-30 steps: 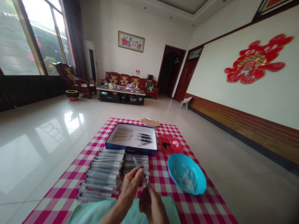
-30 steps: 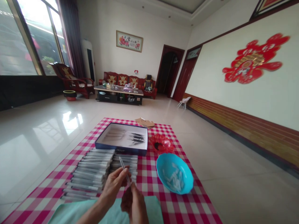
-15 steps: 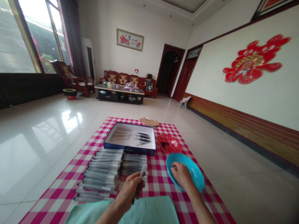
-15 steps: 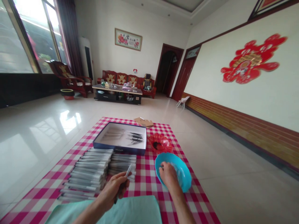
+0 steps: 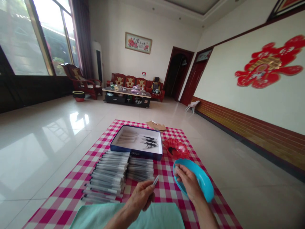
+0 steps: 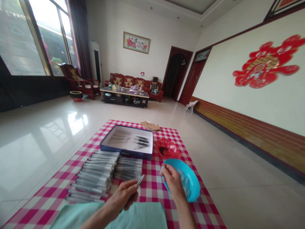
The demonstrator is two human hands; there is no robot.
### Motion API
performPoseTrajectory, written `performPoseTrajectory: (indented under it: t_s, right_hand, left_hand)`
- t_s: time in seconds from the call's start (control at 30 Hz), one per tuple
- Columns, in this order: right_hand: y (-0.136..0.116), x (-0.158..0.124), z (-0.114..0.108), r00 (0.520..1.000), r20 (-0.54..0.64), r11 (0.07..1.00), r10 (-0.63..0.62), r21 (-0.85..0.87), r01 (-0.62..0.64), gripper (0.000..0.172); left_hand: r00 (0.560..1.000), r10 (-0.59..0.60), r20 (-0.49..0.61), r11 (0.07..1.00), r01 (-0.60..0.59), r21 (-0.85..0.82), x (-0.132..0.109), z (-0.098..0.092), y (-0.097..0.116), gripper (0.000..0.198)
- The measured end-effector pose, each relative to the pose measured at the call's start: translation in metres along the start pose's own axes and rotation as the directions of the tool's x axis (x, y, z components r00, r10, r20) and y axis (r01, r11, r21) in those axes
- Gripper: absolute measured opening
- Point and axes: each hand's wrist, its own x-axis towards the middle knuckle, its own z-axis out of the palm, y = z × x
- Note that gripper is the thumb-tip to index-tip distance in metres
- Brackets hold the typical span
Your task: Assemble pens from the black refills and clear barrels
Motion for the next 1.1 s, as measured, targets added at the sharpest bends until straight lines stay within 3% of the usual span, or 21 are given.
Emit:
performPoseTrajectory:
  t_s: [0.07,0.13,0.2,0.43,0.8,0.97,1.1]
  right_hand:
    - [-0.009,-0.014,0.011,0.997,0.043,0.960,0.061,0.272,-0.070,0.037]
    - [-0.016,-0.027,0.024,0.985,0.090,0.832,0.144,0.528,-0.170,0.035]
    - [-0.019,-0.036,0.035,0.973,0.132,0.734,0.191,0.639,-0.231,0.035]
    - [-0.019,-0.049,0.054,0.967,0.190,0.700,0.170,0.668,-0.254,0.034]
    - [-0.017,-0.056,0.052,0.979,0.170,0.730,0.112,0.654,-0.198,0.031]
    - [-0.018,-0.060,0.053,0.980,0.188,0.772,0.057,0.614,-0.163,0.028]
    - [-0.023,-0.063,0.054,0.970,0.241,0.711,0.040,0.675,-0.197,0.028]
  left_hand:
    - [0.999,-0.009,0.040,1.000,0.009,0.008,-0.001,0.005,0.000,0.041]
    - [0.997,-0.015,0.069,1.000,0.014,0.010,-0.002,0.008,0.000,0.040]
    - [0.996,-0.019,0.087,1.000,0.018,0.012,-0.003,0.009,-0.001,0.039]
    - [0.995,-0.018,0.093,1.000,0.016,0.024,-0.003,0.005,-0.004,0.048]
    - [0.992,-0.064,0.107,0.998,0.066,-0.017,-0.007,0.005,-0.005,0.043]
    - [0.996,-0.018,0.089,1.000,0.020,-0.022,-0.006,0.006,-0.005,0.046]
    - [0.988,-0.086,0.132,0.984,0.105,-0.145,-0.008,0.004,-0.008,0.038]
